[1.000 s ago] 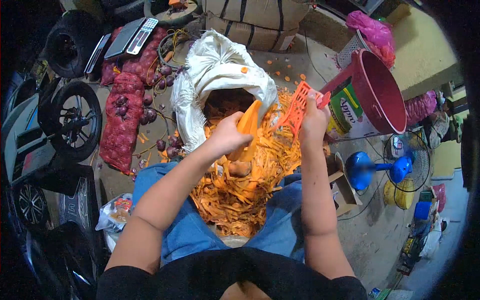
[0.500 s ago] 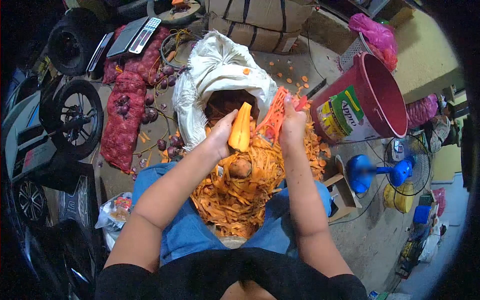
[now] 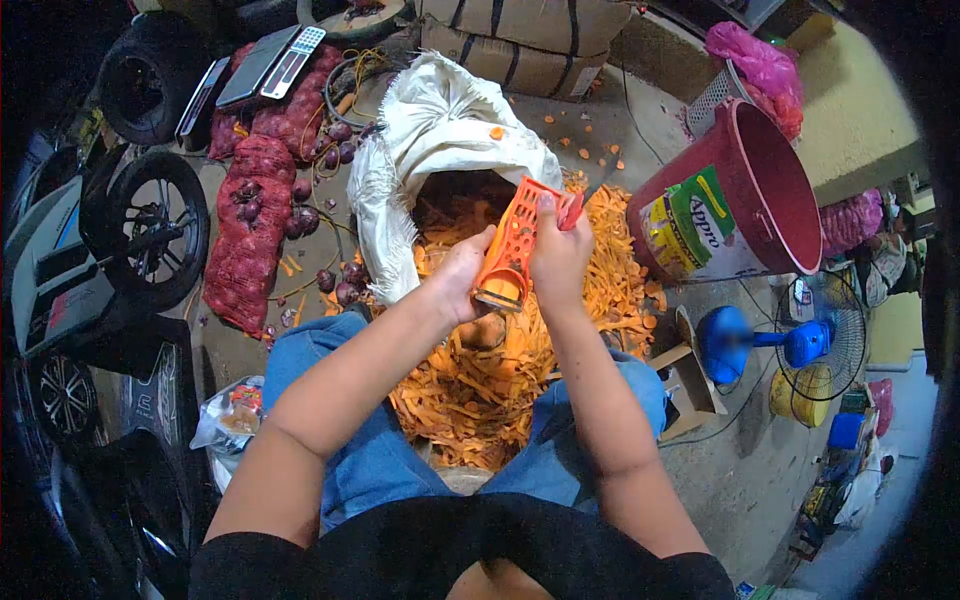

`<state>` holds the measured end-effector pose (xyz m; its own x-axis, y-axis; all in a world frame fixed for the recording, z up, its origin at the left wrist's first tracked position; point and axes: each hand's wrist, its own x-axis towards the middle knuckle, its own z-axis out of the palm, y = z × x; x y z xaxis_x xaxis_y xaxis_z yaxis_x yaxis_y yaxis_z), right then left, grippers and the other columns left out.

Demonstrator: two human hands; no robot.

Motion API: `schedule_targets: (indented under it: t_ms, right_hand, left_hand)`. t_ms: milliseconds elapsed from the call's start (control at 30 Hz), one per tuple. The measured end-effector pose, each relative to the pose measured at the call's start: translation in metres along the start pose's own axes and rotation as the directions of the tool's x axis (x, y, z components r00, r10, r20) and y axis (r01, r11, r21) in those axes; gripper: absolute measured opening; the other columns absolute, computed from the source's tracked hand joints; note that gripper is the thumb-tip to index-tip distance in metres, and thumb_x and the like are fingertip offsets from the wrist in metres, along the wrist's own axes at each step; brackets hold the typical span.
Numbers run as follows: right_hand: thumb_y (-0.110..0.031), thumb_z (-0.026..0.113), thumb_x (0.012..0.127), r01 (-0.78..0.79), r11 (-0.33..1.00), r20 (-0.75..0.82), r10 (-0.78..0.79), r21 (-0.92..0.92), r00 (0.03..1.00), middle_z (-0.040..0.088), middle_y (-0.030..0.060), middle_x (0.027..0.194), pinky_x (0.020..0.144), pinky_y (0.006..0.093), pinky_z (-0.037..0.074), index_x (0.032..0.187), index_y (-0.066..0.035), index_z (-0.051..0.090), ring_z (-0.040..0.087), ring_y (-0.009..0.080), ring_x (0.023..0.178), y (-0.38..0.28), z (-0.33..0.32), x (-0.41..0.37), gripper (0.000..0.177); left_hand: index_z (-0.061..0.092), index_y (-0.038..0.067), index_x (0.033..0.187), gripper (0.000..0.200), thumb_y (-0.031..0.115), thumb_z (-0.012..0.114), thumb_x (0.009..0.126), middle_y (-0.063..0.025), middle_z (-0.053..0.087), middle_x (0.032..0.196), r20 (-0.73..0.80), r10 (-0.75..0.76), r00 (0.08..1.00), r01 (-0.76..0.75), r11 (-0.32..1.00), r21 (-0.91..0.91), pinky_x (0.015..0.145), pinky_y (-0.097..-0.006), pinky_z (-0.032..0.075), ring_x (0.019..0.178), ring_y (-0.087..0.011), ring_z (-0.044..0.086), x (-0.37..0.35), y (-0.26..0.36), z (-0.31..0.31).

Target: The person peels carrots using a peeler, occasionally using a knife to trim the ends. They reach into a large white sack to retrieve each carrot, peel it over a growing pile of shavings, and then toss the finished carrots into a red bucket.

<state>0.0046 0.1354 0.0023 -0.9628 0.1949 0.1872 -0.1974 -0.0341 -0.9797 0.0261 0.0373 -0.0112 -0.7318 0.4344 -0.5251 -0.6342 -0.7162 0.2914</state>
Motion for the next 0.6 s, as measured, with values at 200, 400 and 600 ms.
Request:
schedule_targets:
  t_ms: [200, 400, 600]
  right_hand:
    - [-0.019, 0.045, 0.080, 0.109, 0.923, -0.059, -0.140, -0.368, 0.988, 0.048, 0.0128, 0.059, 0.051, 0.0323, 0.035, 0.075, 0.001, 0.049, 0.044, 0.0220, 0.053, 0.006, -0.009, 0.003, 0.021]
    - [-0.019, 0.045, 0.079, 0.098, 0.898, -0.084, -0.148, -0.430, 0.985, 0.046, 0.0119, 0.053, 0.048, 0.0337, 0.034, 0.068, 0.000, 0.046, 0.042, 0.0228, 0.047, 0.006, -0.012, 0.010, 0.022]
    - [-0.017, 0.046, 0.079, 0.086, 0.897, -0.115, -0.150, -0.435, 0.982, 0.046, 0.0127, 0.053, 0.048, 0.0333, 0.035, 0.069, 0.001, 0.047, 0.045, 0.0224, 0.048, 0.013, -0.015, 0.015, 0.021]
  left_hand:
    - [0.047, 0.007, 0.097, 0.034, 0.032, 0.028, 0.085, -0.0067, 0.056, 0.084, 0.011, 0.021, 1.000, -0.022, 0.995, 0.093, 0.063, -0.0302, 0.047, 0.071, -0.0169, 0.055, 0.001, -0.010, -0.002]
    - [0.047, 0.005, 0.096, 0.035, 0.031, 0.027, 0.086, -0.0046, 0.055, 0.081, 0.002, 0.000, 1.000, -0.001, 0.974, 0.227, 0.062, -0.0269, 0.046, 0.069, -0.0137, 0.054, -0.005, -0.008, 0.010]
    - [0.048, 0.006, 0.094, 0.034, 0.033, 0.028, 0.086, -0.0037, 0.055, 0.078, -0.026, -0.015, 1.000, 0.022, 0.965, 0.260, 0.061, -0.0267, 0.046, 0.066, -0.0135, 0.054, 0.000, -0.010, 0.011]
